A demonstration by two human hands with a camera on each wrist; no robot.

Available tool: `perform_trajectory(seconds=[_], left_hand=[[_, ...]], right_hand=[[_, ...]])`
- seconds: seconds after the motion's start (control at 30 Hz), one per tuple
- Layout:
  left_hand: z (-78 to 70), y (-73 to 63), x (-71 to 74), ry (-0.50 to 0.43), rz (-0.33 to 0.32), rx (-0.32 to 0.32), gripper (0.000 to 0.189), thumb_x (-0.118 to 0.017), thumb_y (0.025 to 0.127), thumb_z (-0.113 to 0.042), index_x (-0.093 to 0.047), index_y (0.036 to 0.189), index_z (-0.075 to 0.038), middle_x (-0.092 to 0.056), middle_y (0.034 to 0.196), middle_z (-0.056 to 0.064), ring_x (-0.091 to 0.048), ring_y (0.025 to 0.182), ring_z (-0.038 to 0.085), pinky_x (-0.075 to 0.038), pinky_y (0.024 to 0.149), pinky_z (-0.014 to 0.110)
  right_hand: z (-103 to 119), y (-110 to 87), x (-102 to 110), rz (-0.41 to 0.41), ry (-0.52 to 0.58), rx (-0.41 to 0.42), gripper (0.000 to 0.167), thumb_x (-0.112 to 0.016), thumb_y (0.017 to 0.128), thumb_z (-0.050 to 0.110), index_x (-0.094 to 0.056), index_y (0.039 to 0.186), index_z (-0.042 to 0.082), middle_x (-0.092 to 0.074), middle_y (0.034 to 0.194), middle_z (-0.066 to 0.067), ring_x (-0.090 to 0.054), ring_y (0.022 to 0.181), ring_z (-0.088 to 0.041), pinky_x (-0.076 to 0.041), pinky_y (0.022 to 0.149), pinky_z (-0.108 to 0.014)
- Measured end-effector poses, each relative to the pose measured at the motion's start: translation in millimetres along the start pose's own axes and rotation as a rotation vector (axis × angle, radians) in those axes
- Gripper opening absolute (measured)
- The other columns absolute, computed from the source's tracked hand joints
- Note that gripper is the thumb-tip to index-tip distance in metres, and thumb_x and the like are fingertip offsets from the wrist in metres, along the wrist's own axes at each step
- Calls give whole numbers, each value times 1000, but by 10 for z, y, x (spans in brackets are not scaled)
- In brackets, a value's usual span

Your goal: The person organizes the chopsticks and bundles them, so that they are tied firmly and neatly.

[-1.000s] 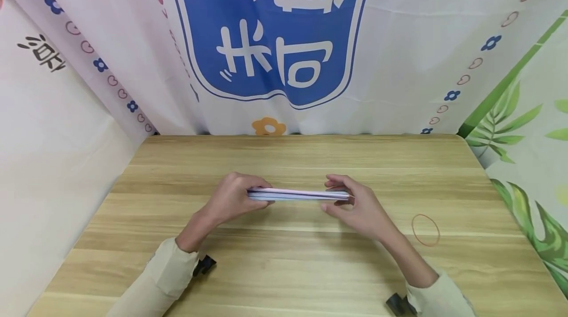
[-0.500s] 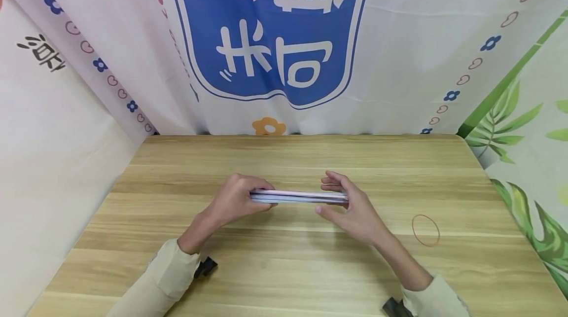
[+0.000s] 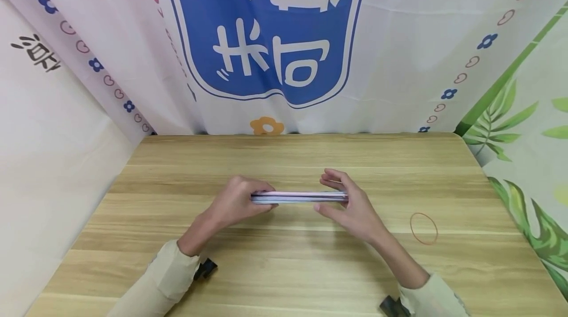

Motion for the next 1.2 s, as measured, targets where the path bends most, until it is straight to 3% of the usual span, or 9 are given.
perform_trajectory(seconds=[0.1,0.23,0.3,0.47,0.67,0.83,1.0,1.1,1.2], left_hand=[[10,-11,26,7,-15,-10,13,-91,84,-17,-84,95,-14,-82,86,-5,-60,64,-4,-50,63,14],[14,-20,38,7,-20,-8,15,-92,83,-19,-84,96,-15,-82,87,-5,-62,65,-3,-51,65,15],[6,-19,42,7,-22,-8,16,-92,82,-20,-85,96,-15,-82,87,-6,-62,65,-3,-51,65,15],[-27,-12,33,16,-38,-10,17,-93,81,-21,-85,95,-17,-82,85,-7,-59,62,-3,-48,62,14],[-77,-7,-11,25,-34,0,16,-93,82,-24,-85,94,-18,-81,83,-8,-59,61,-4,-48,61,14],[-76,-4,-10,9,-19,5,14,-92,84,-23,-84,94,-17,-81,82,-8,-57,61,-5,-49,61,14],[-25,-13,37,-24,-13,13,13,-92,85,-20,-84,94,-15,-81,84,-6,-59,63,-4,-50,62,14],[-1,-19,71,-40,-21,28,15,-93,84,-20,-85,95,-15,-82,86,-5,-62,65,-3,-51,63,15],[13,-21,98,-54,-29,53,17,-94,84,-20,-85,97,-14,-83,88,-4,-63,64,-3,-51,61,14]], right_hand=[[-5,3,7,4,-38,-14,76,-80,98,17,-39,161,5,-51,161,-22,-50,150,-41,-43,108,-11],[-41,-8,-1,23,-96,-37,79,-80,98,22,-38,163,8,-51,162,-20,-50,150,-41,-49,115,-39],[-58,-16,-15,32,-86,-40,78,-80,98,21,-38,163,9,-51,162,-21,-51,150,-41,-50,113,-44],[-74,-28,-59,29,-1,-23,75,-80,98,16,-40,161,10,-52,160,-22,-52,148,-42,-50,104,-19],[-46,-44,-50,-12,39,20,72,-78,98,9,-43,160,12,-52,162,-15,-53,148,-37,-56,101,-24],[-11,-59,-30,-28,62,60,80,-75,99,6,-32,166,12,-42,168,-15,-49,151,-12,-52,103,-19],[34,-66,-16,-10,142,110,95,-68,99,-2,-10,173,12,-20,177,-23,-28,162,-30,-44,114,-16],[45,-80,4,-2,132,103,99,-66,100,1,-4,174,16,-13,180,-19,-15,164,-43,-36,127,-39],[36,-96,9,21,100,88,99,-66,100,3,-2,174,17,-10,181,-16,-10,165,-45,-23,126,-67]])
Point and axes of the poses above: each hand's wrist, its own y-axis towards the middle knuckle, its own x-axis out of the back of the hand, z = x × y, the point moved 3 cm from there along y, towards the middle knuckle
